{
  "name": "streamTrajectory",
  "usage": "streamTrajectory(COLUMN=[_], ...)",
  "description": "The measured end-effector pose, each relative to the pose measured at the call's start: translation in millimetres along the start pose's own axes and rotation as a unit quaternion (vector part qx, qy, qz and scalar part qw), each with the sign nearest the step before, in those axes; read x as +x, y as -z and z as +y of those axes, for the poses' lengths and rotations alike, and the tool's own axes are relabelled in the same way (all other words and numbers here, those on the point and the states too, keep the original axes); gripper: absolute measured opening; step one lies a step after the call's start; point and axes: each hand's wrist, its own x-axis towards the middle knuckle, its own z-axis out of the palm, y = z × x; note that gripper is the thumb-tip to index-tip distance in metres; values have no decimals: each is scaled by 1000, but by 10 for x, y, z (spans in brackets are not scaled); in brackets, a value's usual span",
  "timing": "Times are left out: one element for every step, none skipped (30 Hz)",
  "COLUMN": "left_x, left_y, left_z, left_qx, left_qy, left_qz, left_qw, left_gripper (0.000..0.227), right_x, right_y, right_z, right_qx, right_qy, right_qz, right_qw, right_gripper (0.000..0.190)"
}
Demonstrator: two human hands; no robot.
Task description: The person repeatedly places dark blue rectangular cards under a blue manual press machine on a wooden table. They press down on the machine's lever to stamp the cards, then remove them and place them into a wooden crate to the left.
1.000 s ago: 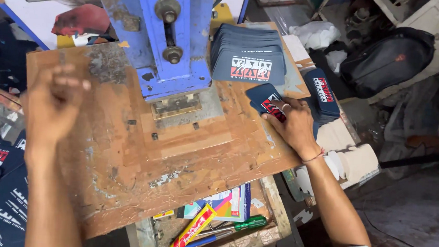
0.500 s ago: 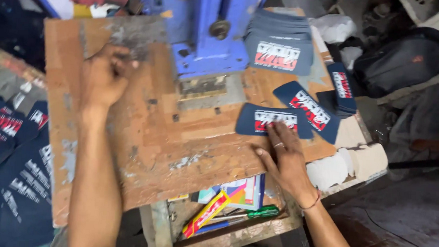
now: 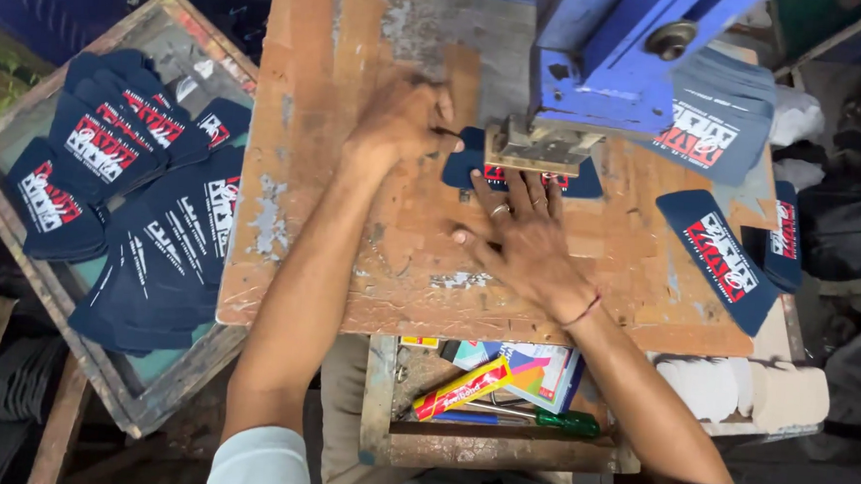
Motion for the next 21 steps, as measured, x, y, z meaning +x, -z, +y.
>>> streamTrajectory(left_x=[-7, 13, 36, 30, 24, 1, 8, 23, 40, 18, -3, 6, 36, 22, 10, -21, -47, -40, -42, -64, -88], left_y=[-23, -36, -49, 5, 57, 95, 78, 57, 37, 46, 57, 73, 84, 40, -16, 48, 117, 249, 272, 295, 321], left_z=[-54, -103, -147, -107, -63, -13, -84, -149, -209, -185, -157, -127, -203, -271, -345, -241, -141, -60, -47, -39, -32], left_qx=[-1, -16, -30, -29, -38, -48, -48, -63, -79, -78, -78, -77, -76, -69, -63, -69, -9, 56, 55, 36, 17], left_qy=[5, -5, -14, -14, 13, 40, 41, 34, 27, 25, 34, 41, 36, 12, -13, -14, 24, 60, 57, 34, 10], left_qz=[0, -13, -27, -25, -39, -55, -55, -62, -69, -71, -57, -40, -39, -3, 33, 27, 34, 46, 45, 88, 131], left_qw=[1000, 1000, 999, 999, 998, 997, 997, 995, 994, 994, 995, 995, 996, 998, 997, 997, 999, 996, 996, 995, 991], left_gripper=[37, 37, 37, 37, 38, 39, 39, 41, 42, 42, 39, 35, 35, 28, 21, 21, 19, 18, 18, 19, 20], right_x=[-16, -21, -27, -2, 19, 19, 43, 60, 78, 66, 53, 57, -3, -124, -247, -419, -585, -690, -776, -872, -966], right_y=[23, 52, 87, 83, 80, 76, 63, 52, 47, 61, 78, 103, 167, 218, 260, 331, 404, 476, 552, 620, 689], right_z=[-79, -151, -220, -243, -264, -292, -324, -357, -388, -384, -381, -359, -331, -321, -307, -321, -340, -350, -311, -287, -266], right_qx=[2, -6, -15, -15, -13, -10, -9, -11, -12, -12, -10, -10, -12, 42, 96, 95, 140, 184, 182, 190, 198], right_qy=[2, -14, -29, -28, -29, -31, -31, -31, -32, -33, -42, -50, -51, -34, -17, -25, -14, 4, 2, -23, -48], right_qz=[-4, -2, 0, 1, 13, 24, 24, 27, 30, 32, 29, 29, 33, 27, 22, 19, 19, 23, 24, 40, 55], right_qw=[1000, 1000, 999, 1000, 999, 999, 999, 999, 999, 999, 999, 998, 998, 998, 995, 995, 990, 983, 983, 981, 977], right_gripper=[77, 77, 77, 77, 76, 75, 75, 74, 73, 73, 71, 70, 70, 69, 69, 69, 66, 64, 64, 52, 41])
